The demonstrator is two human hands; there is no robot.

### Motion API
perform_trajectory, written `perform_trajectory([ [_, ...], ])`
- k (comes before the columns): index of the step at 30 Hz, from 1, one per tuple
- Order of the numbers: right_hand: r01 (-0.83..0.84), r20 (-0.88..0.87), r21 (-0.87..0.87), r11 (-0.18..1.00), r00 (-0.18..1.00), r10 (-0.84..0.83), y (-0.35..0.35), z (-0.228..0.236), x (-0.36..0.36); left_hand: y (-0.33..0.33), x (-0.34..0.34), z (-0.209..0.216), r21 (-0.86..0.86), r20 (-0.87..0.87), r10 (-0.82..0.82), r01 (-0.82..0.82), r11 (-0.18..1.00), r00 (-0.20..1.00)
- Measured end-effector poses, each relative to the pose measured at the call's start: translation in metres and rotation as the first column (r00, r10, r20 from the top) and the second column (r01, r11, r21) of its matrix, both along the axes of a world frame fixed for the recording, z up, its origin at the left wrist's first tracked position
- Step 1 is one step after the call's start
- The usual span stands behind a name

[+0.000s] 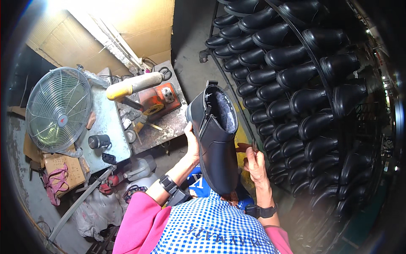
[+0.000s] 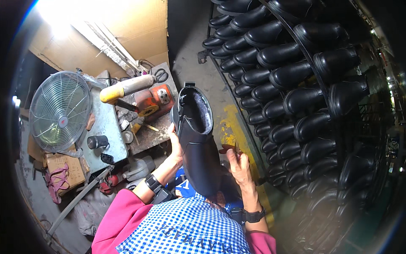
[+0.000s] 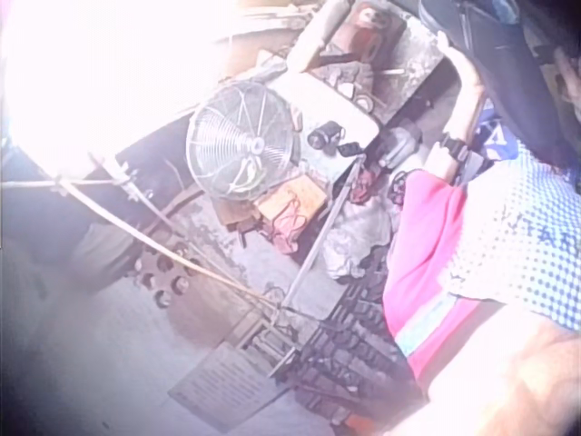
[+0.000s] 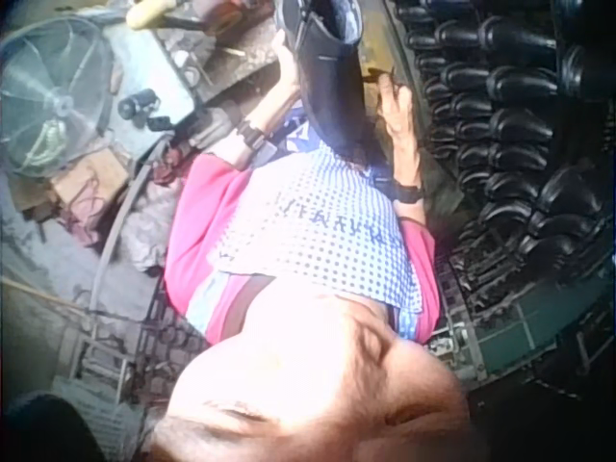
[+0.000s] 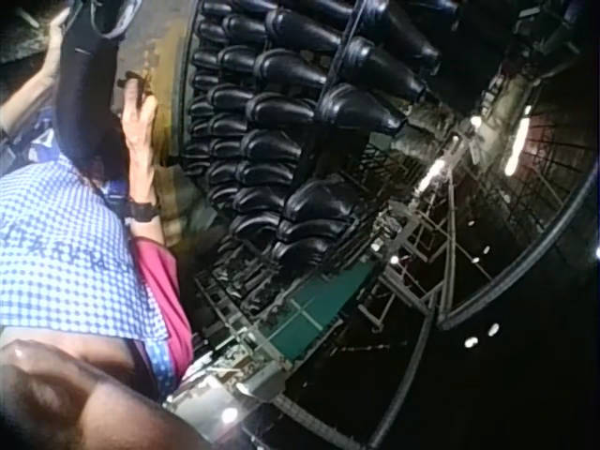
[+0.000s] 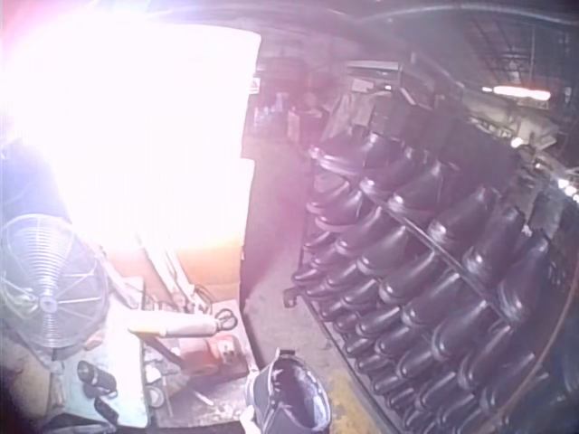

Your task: Checking the quality and finishing of black boots in a manufacturing setting.

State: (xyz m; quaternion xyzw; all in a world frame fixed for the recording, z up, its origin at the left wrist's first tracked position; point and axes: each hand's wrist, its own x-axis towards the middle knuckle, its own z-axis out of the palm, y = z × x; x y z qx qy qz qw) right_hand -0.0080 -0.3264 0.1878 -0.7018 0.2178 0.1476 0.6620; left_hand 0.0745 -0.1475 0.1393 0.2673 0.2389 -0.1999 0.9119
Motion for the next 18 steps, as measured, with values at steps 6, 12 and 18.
perform_trajectory([
  [6, 0.140, 0.479, -0.226, 0.964, 0.878, -0.015, -0.006, 0.023, 0.024, -0.003, 0.004, 0.001, -0.013, -0.026, -0.130, 0.129, 0.992, 0.991],
  [12, 0.065, 0.549, -0.590, 0.805, 0.763, 0.341, -0.006, 0.097, 0.067, -0.007, 0.003, -0.011, 0.021, 0.096, -0.272, 0.271, 0.962, 0.957],
  [18, 0.170, 0.562, -0.385, 0.907, 0.823, 0.084, -0.006, 0.102, 0.067, -0.007, 0.004, -0.013, -0.169, 0.084, -0.240, 0.252, 0.953, 0.967],
])
